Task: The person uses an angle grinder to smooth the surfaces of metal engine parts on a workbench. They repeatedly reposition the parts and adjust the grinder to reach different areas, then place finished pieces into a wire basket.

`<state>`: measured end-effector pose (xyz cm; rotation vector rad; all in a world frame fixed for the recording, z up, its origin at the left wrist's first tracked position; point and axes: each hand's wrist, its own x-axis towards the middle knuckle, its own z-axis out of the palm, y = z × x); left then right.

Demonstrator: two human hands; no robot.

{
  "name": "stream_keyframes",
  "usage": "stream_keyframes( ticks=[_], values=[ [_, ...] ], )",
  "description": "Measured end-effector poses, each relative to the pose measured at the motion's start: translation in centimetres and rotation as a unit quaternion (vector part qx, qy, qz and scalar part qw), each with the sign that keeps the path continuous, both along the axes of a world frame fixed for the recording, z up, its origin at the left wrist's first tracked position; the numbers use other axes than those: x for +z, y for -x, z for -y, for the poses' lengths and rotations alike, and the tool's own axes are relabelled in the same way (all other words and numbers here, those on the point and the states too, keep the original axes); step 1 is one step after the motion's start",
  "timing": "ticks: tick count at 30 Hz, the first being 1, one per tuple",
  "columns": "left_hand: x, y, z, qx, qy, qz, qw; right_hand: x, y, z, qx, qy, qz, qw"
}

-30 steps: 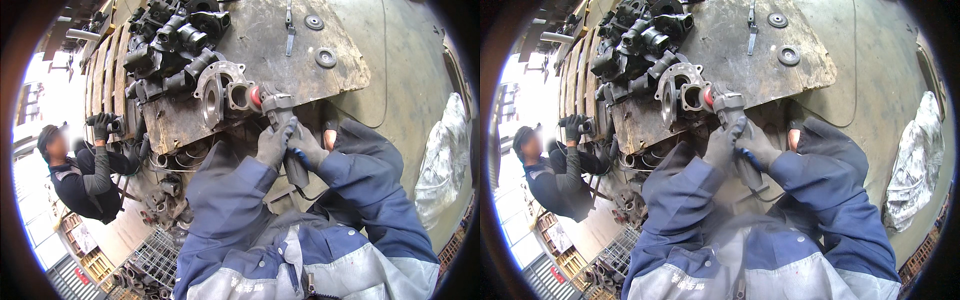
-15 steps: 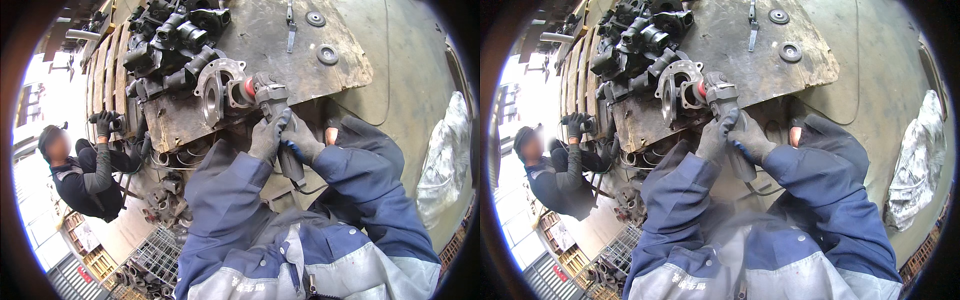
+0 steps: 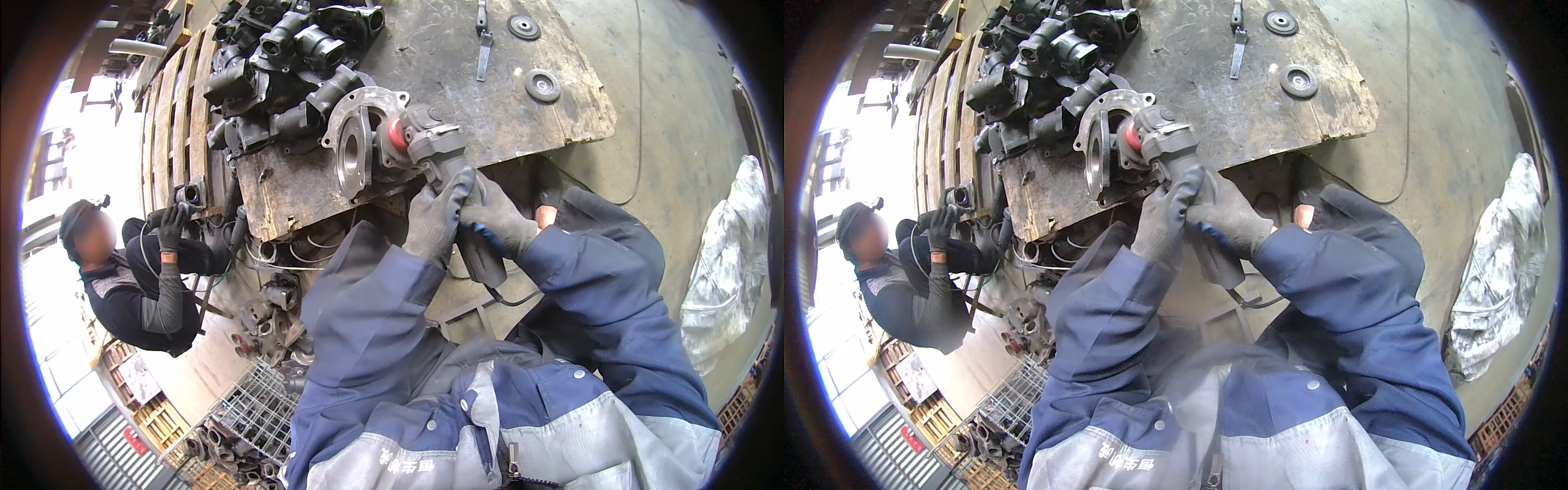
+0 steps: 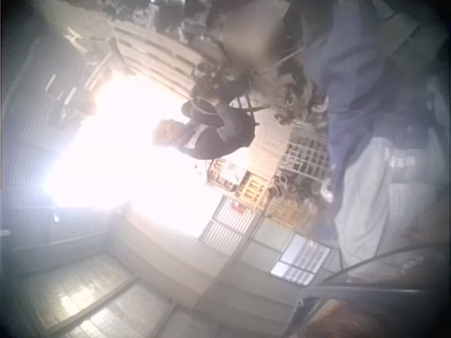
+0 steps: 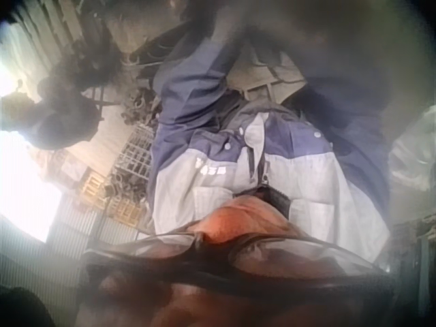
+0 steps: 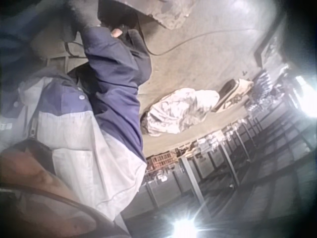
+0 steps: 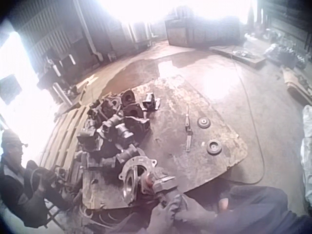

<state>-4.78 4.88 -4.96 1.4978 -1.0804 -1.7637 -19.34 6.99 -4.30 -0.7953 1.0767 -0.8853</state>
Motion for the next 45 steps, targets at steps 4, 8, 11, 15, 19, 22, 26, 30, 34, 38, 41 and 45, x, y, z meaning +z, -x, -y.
stream_keyframes(
  ticks=[4,8,11,15,19,22,26,30,34,38,41,45],
  values=[
    [1.5,0.5,0.6,0.047,-0.047,-0.072,0.995,0.4,-0.1,0.1,-0.023,-0.013,0.065,0.998],
    [1.7,0.6,-0.2,0.046,-0.056,-0.056,0.996,0.7,0.1,-0.2,0.0,-0.012,0.051,0.999],
    [1.1,0.6,-1.4,0.074,-0.076,-0.103,0.989,0.8,0.3,-1.1,0.013,-0.03,0.089,0.995],
    [0.3,0.0,-1.8,0.068,-0.113,-0.131,0.983,-0.2,0.1,-2.1,0.013,0.002,0.041,0.999],
    [0.9,0.3,-3.5,0.071,-0.105,-0.09,0.988,-1.2,0.1,-3.8,0.019,0.007,0.076,0.997],
    [1.3,0.9,-4.6,0.088,-0.12,-0.075,0.986,-1.4,0.4,-5.3,0.025,-0.003,0.056,0.998],
    [1.3,1.1,-4.6,0.086,-0.088,-0.09,0.988,-1.3,0.5,-5.5,0.031,-0.013,0.03,0.999],
    [1.5,0.8,-4.3,0.082,-0.067,-0.071,0.992,-1.2,0.6,-4.5,0.064,-0.009,0.017,0.998],
    [1.4,1.0,-4.7,0.076,-0.117,-0.055,0.989,-1.1,0.7,-5.1,0.05,-0.032,0.025,0.998],
    [0.6,1.4,-5.2,0.075,-0.128,-0.043,0.988,-2.0,0.9,-6.2,0.045,-0.033,-0.001,0.998],
    [0.2,1.4,-5.4,0.047,-0.108,-0.057,0.991,-2.9,0.9,-7.0,0.014,-0.069,0.037,0.997],
    [0.0,2.2,-5.9,0.044,-0.157,-0.079,0.983,-3.2,1.5,-8.4,0.008,-0.072,0.013,0.997]
  ],
)
